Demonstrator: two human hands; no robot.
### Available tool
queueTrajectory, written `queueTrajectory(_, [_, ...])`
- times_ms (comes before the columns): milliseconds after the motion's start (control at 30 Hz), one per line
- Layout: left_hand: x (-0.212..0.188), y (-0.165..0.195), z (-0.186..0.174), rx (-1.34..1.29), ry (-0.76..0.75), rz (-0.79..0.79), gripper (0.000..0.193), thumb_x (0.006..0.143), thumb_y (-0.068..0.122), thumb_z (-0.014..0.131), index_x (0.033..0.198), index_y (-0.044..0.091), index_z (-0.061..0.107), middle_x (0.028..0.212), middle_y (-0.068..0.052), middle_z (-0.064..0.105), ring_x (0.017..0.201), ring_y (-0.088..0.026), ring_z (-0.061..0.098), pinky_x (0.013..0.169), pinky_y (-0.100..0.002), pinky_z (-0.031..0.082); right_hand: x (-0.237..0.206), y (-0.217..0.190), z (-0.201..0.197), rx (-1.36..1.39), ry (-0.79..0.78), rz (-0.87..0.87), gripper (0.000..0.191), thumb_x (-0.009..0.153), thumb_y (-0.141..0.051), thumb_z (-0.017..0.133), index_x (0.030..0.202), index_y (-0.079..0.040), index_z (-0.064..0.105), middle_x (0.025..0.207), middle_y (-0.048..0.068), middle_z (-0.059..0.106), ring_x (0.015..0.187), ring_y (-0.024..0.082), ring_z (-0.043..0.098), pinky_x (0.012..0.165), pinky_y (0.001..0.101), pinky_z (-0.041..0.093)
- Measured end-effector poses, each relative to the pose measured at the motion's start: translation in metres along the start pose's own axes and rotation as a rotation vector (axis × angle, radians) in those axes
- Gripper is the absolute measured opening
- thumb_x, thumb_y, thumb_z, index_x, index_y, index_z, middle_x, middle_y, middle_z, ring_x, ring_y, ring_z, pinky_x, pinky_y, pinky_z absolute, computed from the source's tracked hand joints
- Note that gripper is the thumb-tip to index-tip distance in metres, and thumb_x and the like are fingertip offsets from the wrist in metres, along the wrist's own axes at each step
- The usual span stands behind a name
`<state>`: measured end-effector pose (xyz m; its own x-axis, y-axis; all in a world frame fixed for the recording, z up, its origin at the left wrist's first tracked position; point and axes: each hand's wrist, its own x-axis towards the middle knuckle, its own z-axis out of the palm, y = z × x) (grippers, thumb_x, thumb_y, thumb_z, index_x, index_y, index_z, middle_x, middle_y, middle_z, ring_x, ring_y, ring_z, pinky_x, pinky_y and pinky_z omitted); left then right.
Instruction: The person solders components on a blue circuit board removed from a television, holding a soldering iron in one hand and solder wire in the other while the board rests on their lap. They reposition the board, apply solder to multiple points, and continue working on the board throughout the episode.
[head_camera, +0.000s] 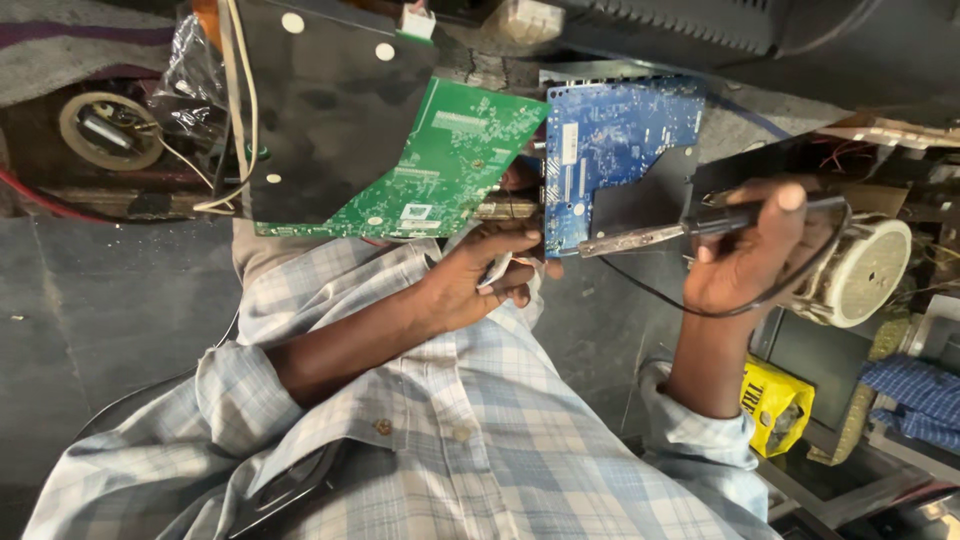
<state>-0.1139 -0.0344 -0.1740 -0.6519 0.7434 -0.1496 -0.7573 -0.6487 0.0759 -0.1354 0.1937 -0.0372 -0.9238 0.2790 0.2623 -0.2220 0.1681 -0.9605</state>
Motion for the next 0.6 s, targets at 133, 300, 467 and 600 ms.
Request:
queueTrajectory(133, [0.001,0.000,-0.004,-0.020,0.024,-0.025,0.025,0.099,0.021,0.065,0.119,0.006,0.065,0.103,-0.016,0.074,0.076,-0.013,0.063,0.064,-0.033,0.053,0.010,0.008,0.011,0.035,0.010,0.069,0.031,0.114,-0.030,0.068,0.108,-0.002,0.056,0.082,0.011,0.059,0.052,0.014,0.046,0.044,0.0252,0.033])
queueTrajectory(300, [0.000,0.007,-0.004,0.129,-0.025,0.009,0.025,0.105,0.025,0.064,0.111,0.001,0.067,0.099,-0.015,0.072,0.078,-0.015,0.063,0.062,-0.033,0.052,0.015,0.022,-0.004,-0.025,-0.020,-0.014,0.030,0.114,-0.030,0.067,0.113,-0.002,0.053,0.088,0.012,0.059,0.055,0.017,0.044,0.046,0.0257,0.036])
queueTrajectory(467, [-0.027,0.018,0.021,0.491,0.202,0.027,0.029,0.103,0.030,0.061,0.103,0.002,0.068,0.092,-0.007,0.066,0.077,-0.014,0.065,0.058,-0.031,0.054,-0.006,0.013,-0.028,0.012,0.074,-0.006,0.033,0.118,-0.035,0.058,0.124,-0.003,0.051,0.096,0.011,0.054,0.069,0.018,0.049,0.055,0.0255,0.042])
queueTrajectory(600, [-0.053,0.025,0.057,0.771,0.230,0.097,0.019,0.103,0.018,0.063,0.108,0.001,0.066,0.096,-0.005,0.063,0.083,-0.012,0.062,0.067,-0.029,0.059,-0.034,0.000,-0.039,-0.023,0.139,-0.103,0.035,0.120,-0.035,0.055,0.113,-0.001,0.049,0.093,0.010,0.052,0.062,0.016,0.047,0.049,0.0261,0.040])
